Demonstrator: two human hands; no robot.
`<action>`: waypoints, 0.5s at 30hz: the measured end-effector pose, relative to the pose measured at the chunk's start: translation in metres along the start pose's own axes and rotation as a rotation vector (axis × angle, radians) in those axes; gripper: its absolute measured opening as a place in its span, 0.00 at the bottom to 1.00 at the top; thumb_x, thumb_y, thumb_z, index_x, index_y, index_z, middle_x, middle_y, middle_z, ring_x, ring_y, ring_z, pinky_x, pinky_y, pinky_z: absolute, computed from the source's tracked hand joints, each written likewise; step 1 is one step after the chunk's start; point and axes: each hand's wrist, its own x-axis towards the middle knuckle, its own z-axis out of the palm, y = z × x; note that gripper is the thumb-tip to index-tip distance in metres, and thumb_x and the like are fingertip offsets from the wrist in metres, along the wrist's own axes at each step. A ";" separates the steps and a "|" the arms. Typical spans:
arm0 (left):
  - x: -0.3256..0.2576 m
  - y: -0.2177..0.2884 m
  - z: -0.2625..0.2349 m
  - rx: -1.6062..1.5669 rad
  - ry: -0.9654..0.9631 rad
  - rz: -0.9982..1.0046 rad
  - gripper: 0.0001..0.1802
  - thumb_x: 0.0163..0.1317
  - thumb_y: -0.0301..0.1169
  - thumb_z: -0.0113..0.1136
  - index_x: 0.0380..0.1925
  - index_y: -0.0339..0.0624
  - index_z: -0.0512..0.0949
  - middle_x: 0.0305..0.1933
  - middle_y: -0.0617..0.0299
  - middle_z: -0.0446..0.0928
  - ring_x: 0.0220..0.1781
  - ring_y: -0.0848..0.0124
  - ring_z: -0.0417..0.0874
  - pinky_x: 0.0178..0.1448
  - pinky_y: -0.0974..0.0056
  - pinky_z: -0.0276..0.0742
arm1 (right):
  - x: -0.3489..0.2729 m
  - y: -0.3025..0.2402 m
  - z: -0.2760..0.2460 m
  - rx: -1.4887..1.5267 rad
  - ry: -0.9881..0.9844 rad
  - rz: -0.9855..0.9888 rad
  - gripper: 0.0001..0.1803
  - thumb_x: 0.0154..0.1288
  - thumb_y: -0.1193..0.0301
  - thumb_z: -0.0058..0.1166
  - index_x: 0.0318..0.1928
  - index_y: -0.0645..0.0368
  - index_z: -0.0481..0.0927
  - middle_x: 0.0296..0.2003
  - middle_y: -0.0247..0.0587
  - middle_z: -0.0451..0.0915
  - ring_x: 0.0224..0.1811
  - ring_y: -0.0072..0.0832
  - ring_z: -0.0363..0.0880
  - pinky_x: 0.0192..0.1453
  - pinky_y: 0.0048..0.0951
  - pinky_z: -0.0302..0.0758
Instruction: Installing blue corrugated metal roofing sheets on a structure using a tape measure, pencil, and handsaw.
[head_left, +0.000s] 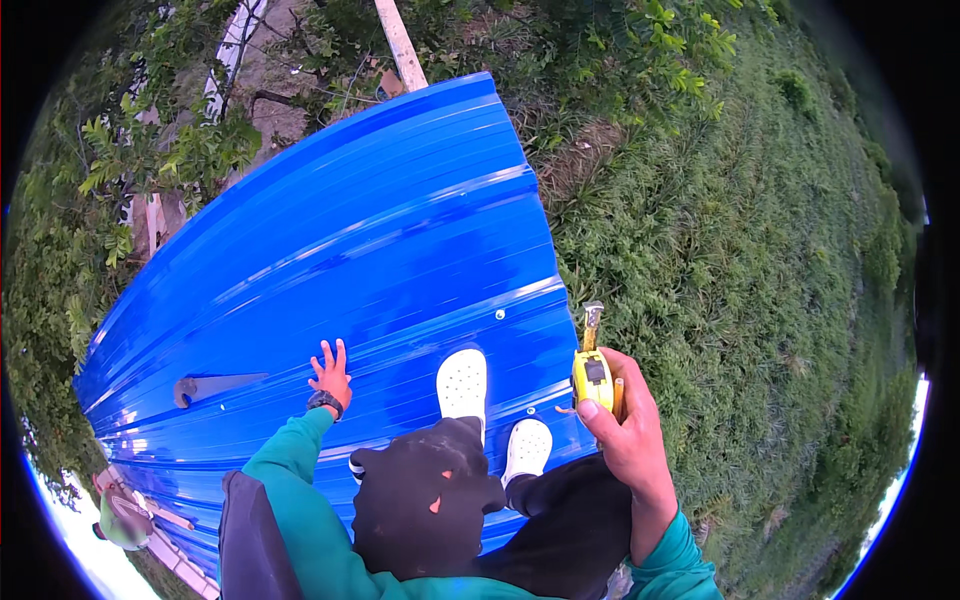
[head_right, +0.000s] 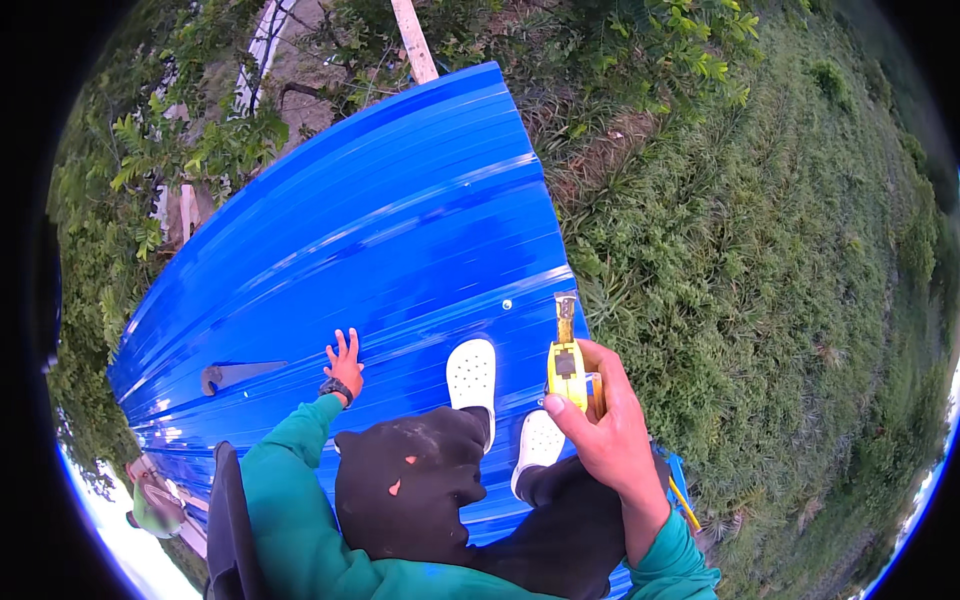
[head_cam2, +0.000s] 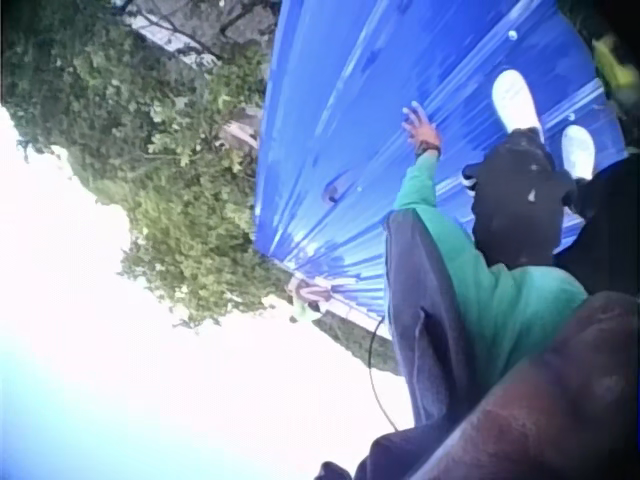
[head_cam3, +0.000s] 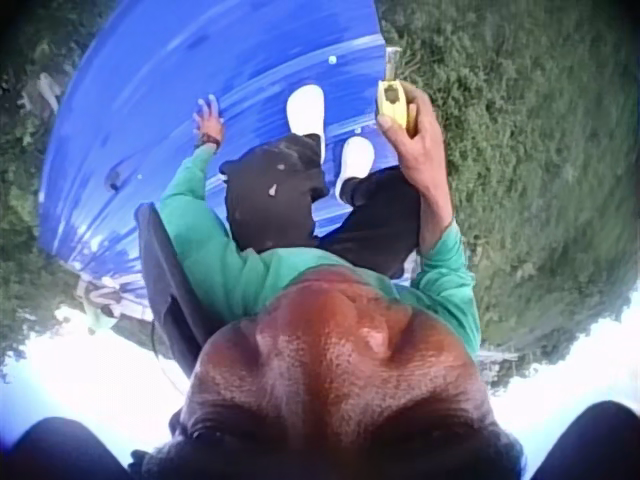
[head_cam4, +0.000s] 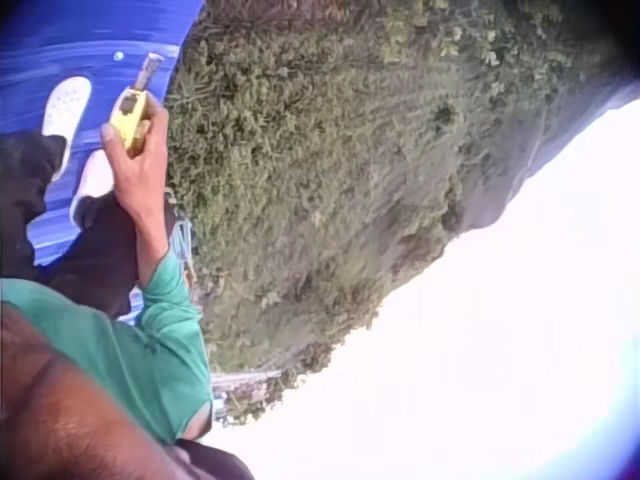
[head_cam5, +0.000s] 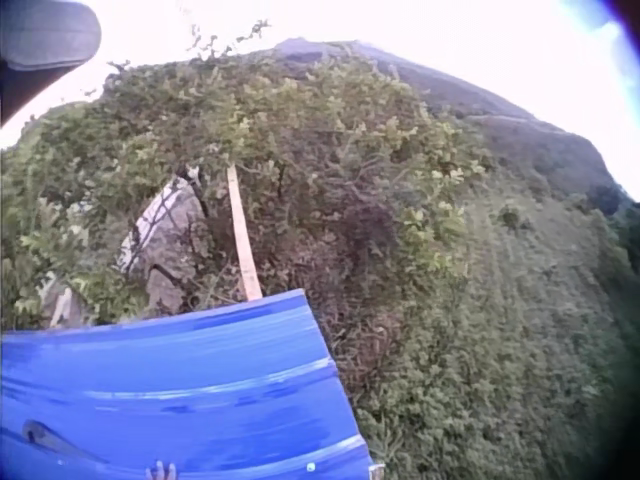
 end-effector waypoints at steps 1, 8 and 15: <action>0.002 0.004 -0.001 -0.010 0.002 0.002 0.54 0.69 0.26 0.62 0.83 0.70 0.38 0.88 0.59 0.29 0.83 0.30 0.42 0.69 0.15 0.57 | 0.003 -0.002 -0.004 -0.029 -0.010 -0.022 0.36 0.67 0.67 0.67 0.69 0.64 0.66 0.54 0.38 0.77 0.50 0.20 0.76 0.54 0.25 0.75; -0.012 0.003 -0.020 0.056 0.001 0.010 0.55 0.68 0.40 0.66 0.83 0.60 0.36 0.87 0.49 0.29 0.83 0.28 0.42 0.69 0.17 0.60 | 0.030 -0.023 -0.018 -0.111 -0.047 -0.173 0.39 0.65 0.65 0.69 0.70 0.67 0.64 0.55 0.41 0.76 0.50 0.21 0.78 0.53 0.26 0.78; 0.070 0.099 -0.184 0.077 0.103 0.198 0.25 0.68 0.55 0.62 0.38 0.44 0.88 0.37 0.44 0.86 0.45 0.44 0.87 0.49 0.42 0.81 | 0.052 -0.021 -0.028 -0.250 0.081 -0.266 0.36 0.66 0.60 0.68 0.68 0.64 0.68 0.47 0.35 0.77 0.40 0.16 0.74 0.43 0.20 0.73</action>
